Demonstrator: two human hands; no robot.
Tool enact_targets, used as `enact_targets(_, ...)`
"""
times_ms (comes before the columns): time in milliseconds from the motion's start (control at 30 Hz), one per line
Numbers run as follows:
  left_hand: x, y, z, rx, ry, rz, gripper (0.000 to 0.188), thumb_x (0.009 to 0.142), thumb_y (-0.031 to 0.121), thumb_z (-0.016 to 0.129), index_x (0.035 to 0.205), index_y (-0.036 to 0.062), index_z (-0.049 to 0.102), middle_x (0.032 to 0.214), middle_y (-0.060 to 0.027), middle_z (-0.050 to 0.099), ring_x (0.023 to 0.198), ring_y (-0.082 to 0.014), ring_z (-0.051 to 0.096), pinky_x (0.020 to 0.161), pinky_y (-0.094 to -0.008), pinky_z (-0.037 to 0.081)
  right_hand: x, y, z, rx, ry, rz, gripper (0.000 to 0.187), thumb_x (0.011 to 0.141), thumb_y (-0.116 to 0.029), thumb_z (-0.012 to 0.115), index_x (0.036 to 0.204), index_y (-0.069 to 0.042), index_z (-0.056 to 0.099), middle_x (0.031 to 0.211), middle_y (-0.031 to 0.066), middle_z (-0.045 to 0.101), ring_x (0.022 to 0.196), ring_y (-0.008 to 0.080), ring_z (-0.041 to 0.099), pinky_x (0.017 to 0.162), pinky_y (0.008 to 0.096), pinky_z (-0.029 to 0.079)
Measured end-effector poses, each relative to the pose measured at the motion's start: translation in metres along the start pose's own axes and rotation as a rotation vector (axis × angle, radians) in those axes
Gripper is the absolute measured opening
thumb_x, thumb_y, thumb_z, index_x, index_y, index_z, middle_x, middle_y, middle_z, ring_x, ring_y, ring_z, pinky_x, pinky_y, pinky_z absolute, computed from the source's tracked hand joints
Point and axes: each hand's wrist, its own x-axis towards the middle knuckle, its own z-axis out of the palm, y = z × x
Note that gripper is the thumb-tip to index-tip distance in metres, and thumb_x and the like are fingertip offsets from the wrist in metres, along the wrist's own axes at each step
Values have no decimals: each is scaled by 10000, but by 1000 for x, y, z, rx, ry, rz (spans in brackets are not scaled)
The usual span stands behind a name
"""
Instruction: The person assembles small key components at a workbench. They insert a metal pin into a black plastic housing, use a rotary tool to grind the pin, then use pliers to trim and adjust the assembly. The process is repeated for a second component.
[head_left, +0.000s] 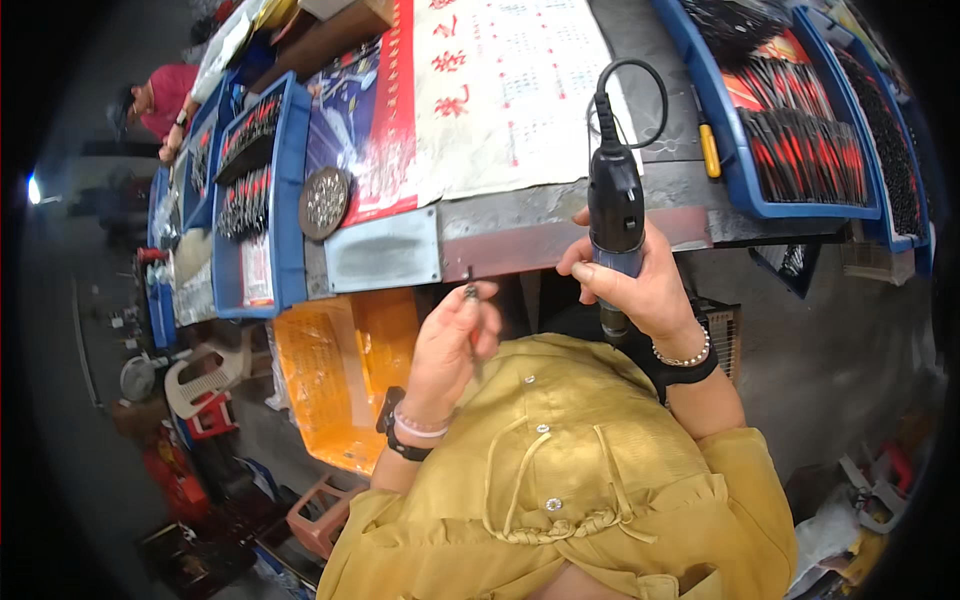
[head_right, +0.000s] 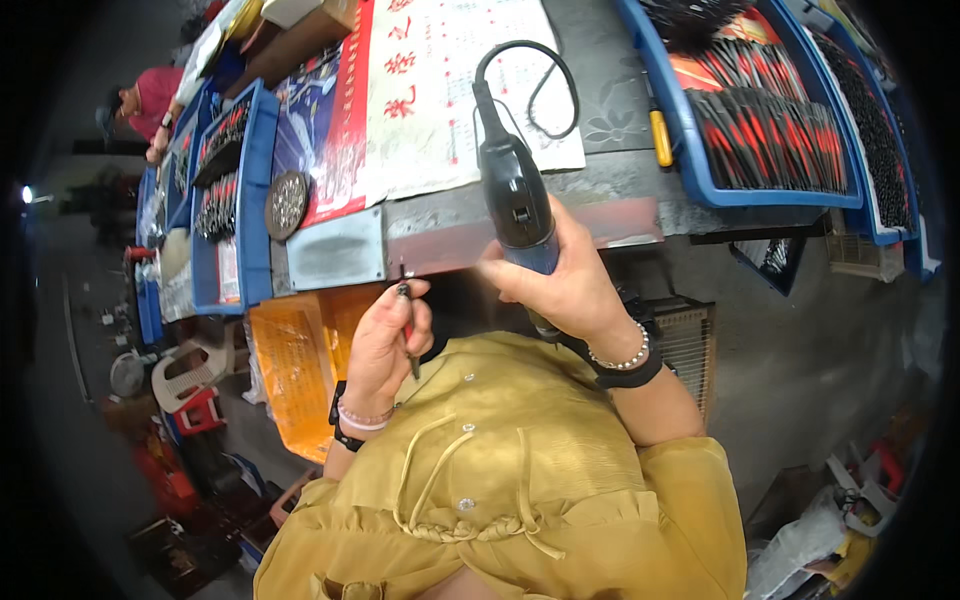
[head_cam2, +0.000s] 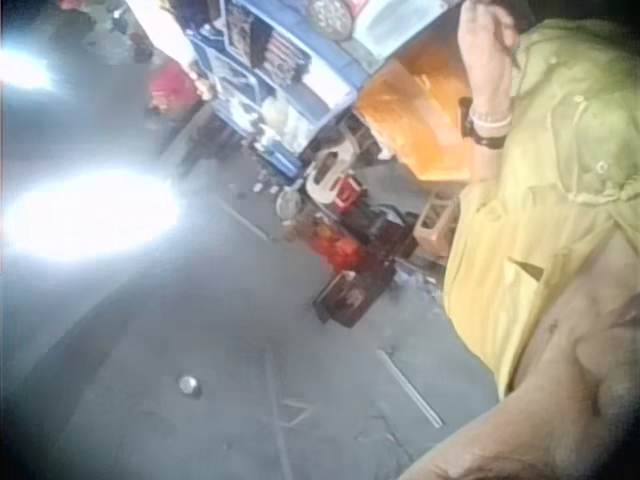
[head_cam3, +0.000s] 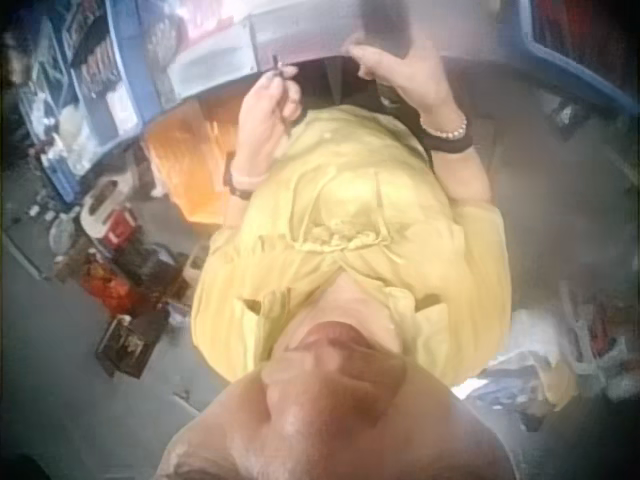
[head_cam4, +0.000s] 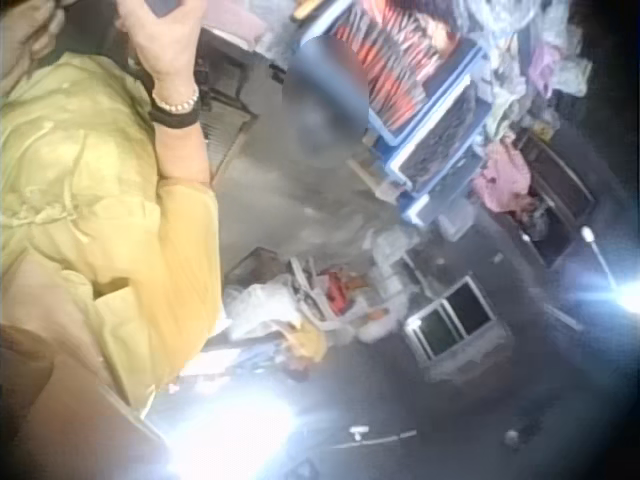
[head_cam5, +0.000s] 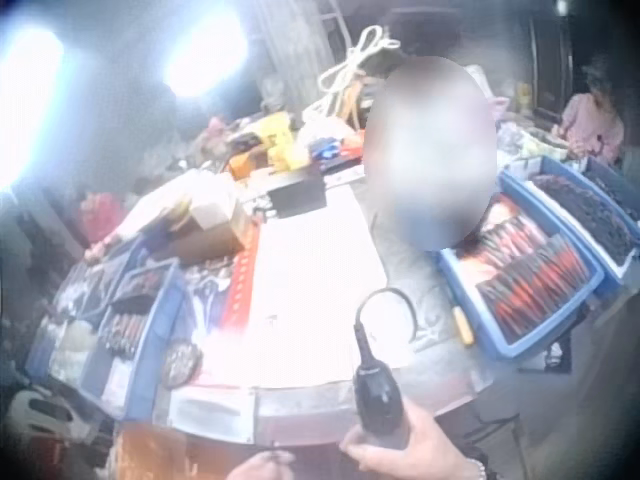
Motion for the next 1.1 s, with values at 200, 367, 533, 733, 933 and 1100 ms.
enact_targets(200,11,-25,-30,-53,-57,-116,325,1026,197,508,1262,-24,543,940,-103,684,631,-107,564,592,-228,457,-9,30,33,-196,-6,50,474,852,-29,715,1259,-3,474,970,71,669,859,114,632,771,280,536)
enact_targets(367,28,-29,-41,-72,-33,-169,369,1048,296,456,1155,-19,613,890,-99,696,619,-109,556,563,-230,440,-9,39,58,-132,-42,149,542,863,13,707,1327,3,428,1051,98,662,1034,154,639,915,314,514)
enact_targets(533,36,-32,-44,-274,-63,-227,448,1041,394,445,1076,-10,634,710,-15,569,572,-96,466,544,-240,372,0,44,72,-266,-79,169,507,817,16,727,1273,4,506,1157,101,654,1019,140,628,909,311,497)
enact_targets(733,39,-27,-50,-422,-73,-236,424,1032,418,461,1052,27,627,696,-6,538,564,-93,450,536,-236,363,9,48,80,-312,-36,218,532,781,-17,760,1263,5,535,1146,66,654,1039,128,610,936,313,474)
enact_targets(933,40,-22,-57,-494,-99,-315,396,1018,415,497,1047,40,619,712,-11,552,554,-80,433,520,-222,357,16,53,84,-430,-81,257,553,778,-46,768,1275,8,533,1154,69,657,1055,128,610,951,309,466)
enact_targets(1100,44,-21,-62,-488,-142,-361,424,1009,443,506,1009,29,599,707,-6,533,538,-66,393,507,-215,336,18,50,86,-496,-89,336,560,781,-54,766,1284,11,529,1162,71,657,1055,134,620,956,310,468)
